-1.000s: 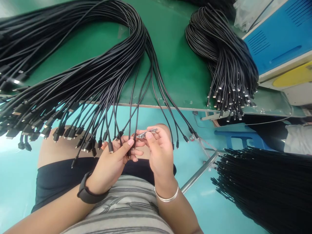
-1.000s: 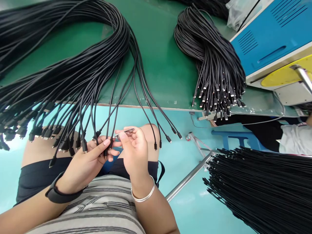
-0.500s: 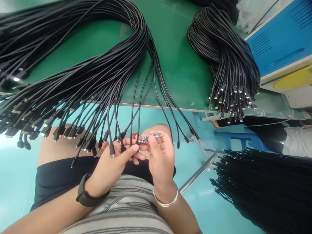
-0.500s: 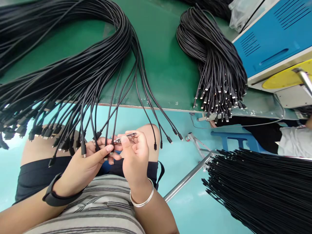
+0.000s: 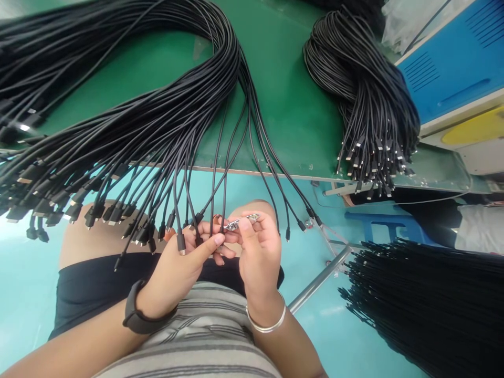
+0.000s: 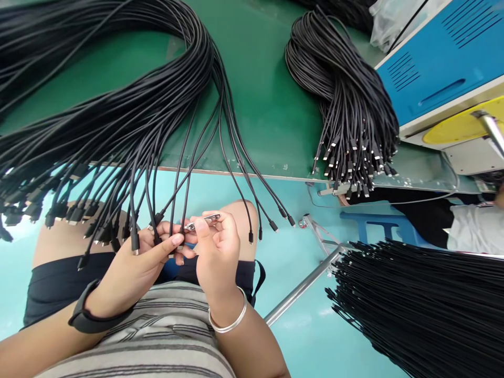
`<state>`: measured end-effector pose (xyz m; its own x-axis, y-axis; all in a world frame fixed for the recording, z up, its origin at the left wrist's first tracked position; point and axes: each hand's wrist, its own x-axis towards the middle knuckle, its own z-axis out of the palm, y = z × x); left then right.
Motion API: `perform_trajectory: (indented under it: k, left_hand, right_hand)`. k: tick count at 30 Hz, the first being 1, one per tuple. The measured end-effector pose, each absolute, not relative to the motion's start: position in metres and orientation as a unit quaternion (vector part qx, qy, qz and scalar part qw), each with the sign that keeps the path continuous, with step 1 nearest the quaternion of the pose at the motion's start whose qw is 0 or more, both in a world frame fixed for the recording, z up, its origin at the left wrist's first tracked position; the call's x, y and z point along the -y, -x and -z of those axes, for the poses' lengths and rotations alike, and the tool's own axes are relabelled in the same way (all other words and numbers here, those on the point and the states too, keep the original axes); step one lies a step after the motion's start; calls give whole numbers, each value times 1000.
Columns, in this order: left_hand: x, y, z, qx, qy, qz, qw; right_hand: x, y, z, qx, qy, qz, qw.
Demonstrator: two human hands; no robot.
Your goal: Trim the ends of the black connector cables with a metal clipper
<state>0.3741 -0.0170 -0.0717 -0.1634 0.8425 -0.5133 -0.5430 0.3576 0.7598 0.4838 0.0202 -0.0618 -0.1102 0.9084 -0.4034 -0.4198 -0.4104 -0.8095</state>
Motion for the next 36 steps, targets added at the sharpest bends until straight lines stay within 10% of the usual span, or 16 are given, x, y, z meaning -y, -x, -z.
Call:
perform_trajectory:
  k: [36]
  left_hand:
    - [23,-374,71,-515,-148,-524,662]
  right_hand:
    - [-27,-490,67,251,481,-694,474]
